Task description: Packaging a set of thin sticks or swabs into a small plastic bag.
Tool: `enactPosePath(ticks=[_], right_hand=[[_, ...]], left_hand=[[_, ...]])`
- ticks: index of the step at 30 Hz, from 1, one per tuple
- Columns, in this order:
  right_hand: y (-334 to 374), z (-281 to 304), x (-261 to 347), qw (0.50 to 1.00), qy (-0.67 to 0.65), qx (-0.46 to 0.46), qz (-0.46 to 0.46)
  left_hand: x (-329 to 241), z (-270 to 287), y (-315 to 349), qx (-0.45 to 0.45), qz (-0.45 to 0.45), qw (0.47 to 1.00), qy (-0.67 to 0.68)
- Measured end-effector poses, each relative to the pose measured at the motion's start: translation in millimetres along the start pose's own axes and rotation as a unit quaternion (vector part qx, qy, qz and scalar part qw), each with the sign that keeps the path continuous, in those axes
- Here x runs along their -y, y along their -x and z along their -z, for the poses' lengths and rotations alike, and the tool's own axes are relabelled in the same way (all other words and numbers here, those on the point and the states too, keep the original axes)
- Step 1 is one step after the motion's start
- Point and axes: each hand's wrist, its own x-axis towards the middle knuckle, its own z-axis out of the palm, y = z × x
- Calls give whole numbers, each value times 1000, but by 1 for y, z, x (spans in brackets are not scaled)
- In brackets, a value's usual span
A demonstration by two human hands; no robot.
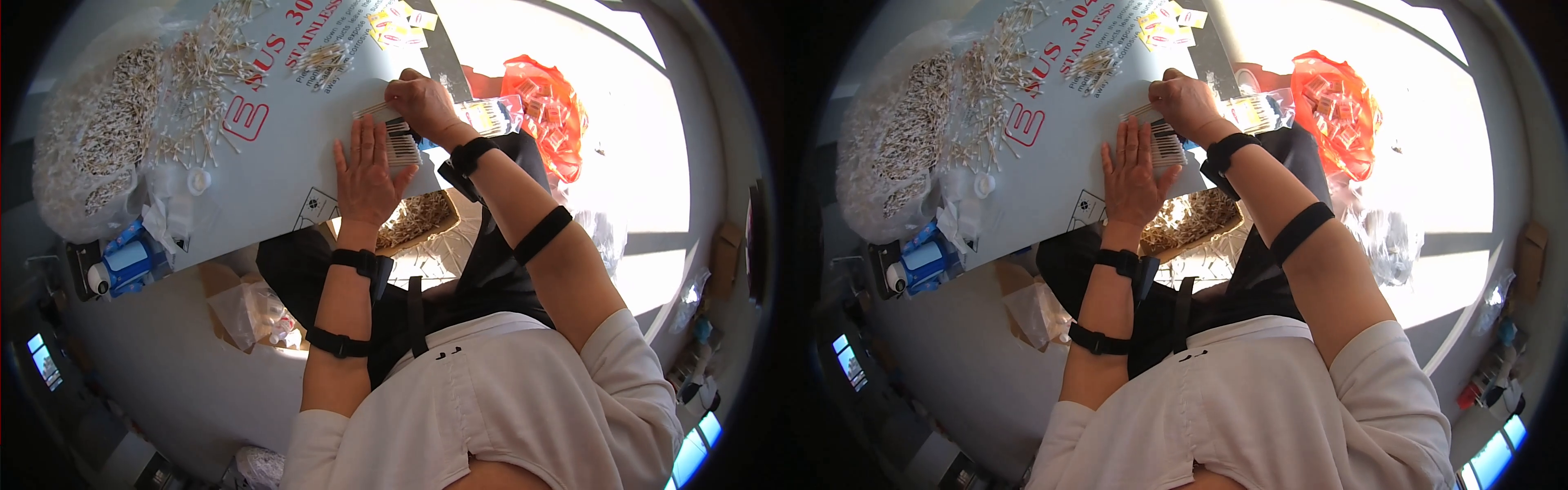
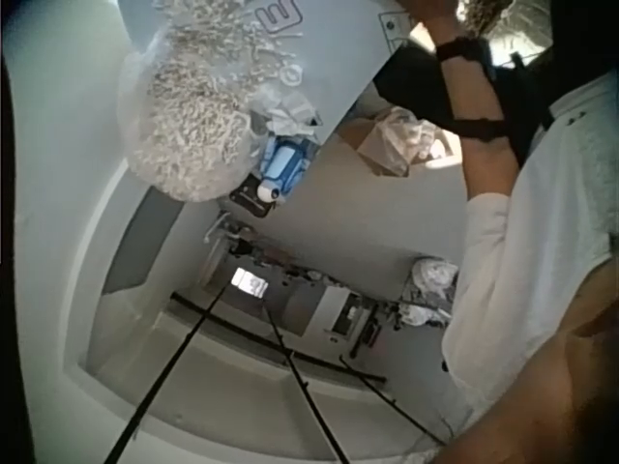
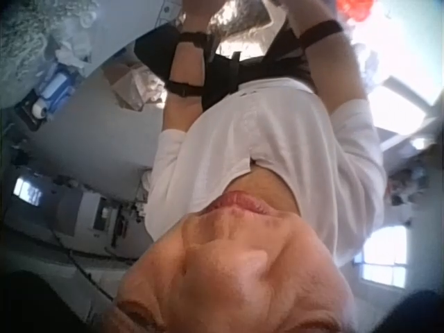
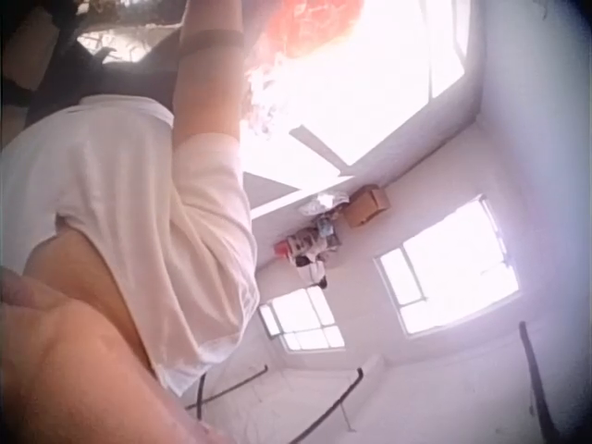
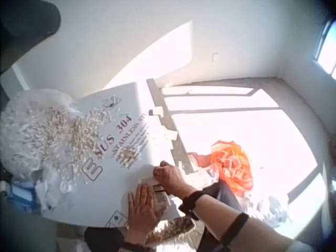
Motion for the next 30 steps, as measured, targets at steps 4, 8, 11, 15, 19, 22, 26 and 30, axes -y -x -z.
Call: enactPosePath(ticks=[4,8,11,15,19,22,26,30], right_hand=[[-23,3,-9,1000,15,7,9],[-3,22,-7,997,35,53,50],[39,38,6,983,72,126,117],[80,36,13,972,122,140,144],[87,23,9,973,157,94,138],[85,15,2,972,166,35,160],[84,14,-1,968,171,11,183],[82,15,1,958,207,18,200]], left_hand=[[0,-1,-2,12,-3,1000,-26],[1,-3,0,7,2,1000,-6],[5,0,2,-1,2,1000,2],[4,0,-1,3,-3,1000,1],[3,2,-1,10,-5,1000,4],[2,4,-2,28,1,1000,5],[2,3,-2,24,-4,1000,3],[1,3,-1,27,3,1000,0]])
